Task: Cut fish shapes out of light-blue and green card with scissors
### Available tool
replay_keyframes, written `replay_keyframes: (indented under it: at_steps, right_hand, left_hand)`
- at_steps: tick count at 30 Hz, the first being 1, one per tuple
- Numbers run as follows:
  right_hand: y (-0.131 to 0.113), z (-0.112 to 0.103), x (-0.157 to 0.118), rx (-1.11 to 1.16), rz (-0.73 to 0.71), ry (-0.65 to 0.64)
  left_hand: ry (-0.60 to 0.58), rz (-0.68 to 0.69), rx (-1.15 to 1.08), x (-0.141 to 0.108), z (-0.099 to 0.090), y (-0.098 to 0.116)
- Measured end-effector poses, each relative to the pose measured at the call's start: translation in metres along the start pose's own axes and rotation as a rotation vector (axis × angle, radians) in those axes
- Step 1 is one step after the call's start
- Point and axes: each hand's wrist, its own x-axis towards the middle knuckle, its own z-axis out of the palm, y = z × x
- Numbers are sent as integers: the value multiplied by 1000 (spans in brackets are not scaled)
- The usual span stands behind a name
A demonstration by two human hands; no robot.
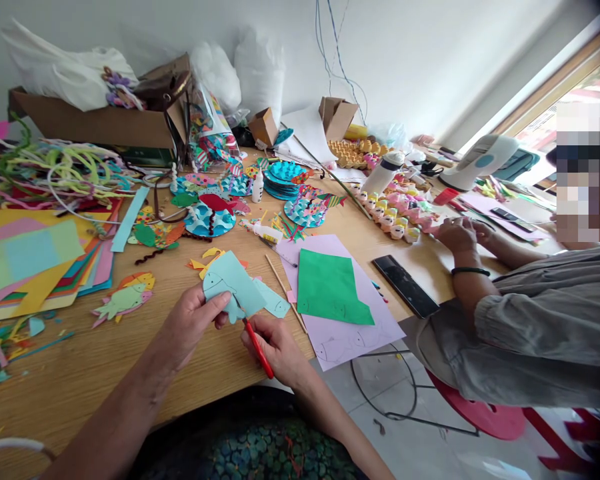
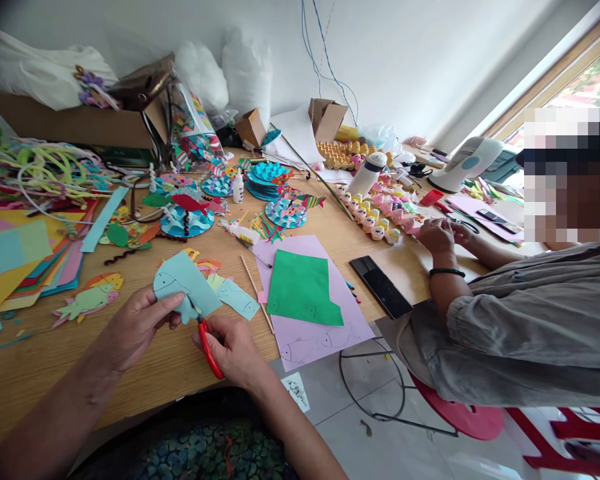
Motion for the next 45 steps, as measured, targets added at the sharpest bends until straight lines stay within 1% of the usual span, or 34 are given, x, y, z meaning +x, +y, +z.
replay_keyframes:
  at_steps: [5, 10, 15, 21, 24, 27, 29, 34, 38, 45]
  right_hand:
    - [-1, -1, -1, -41, -15, 16]
    - [-3, -3, -1, -31, -15, -2]
    - [-2, -7, -1, -61, -44, -37]
    - [0, -11, 0, -99, -58, -70]
    - [2, -9, 0, -7, -20, -68]
    - [3, -5, 0, 165, 54, -73]
    - [4, -1, 0, 278, 79, -70]
    - [10, 10, 0, 455, 9, -55]
    - [13, 16, 0, 521, 11, -14]
    - [10, 18, 0, 552, 34, -23]
  left_hand:
    - [7, -5, -6, 0, 0, -2]
    - [-2, -15, -27, -1, -1, -2]
    - [8, 23, -136, 4, -9, 4]
    - [13, 1, -188, 11, -16, 11]
    - [18, -3, -178, 10, -16, 12]
    - [19, -13, -169, 7, -14, 11]
    - [27, -20, -168, 5, -12, 10]
    - [40, -45, -186, -2, -5, 8]
    - [49, -24, -174, -7, -2, 9]
    - [-9, -91, -193, -8, -5, 8]
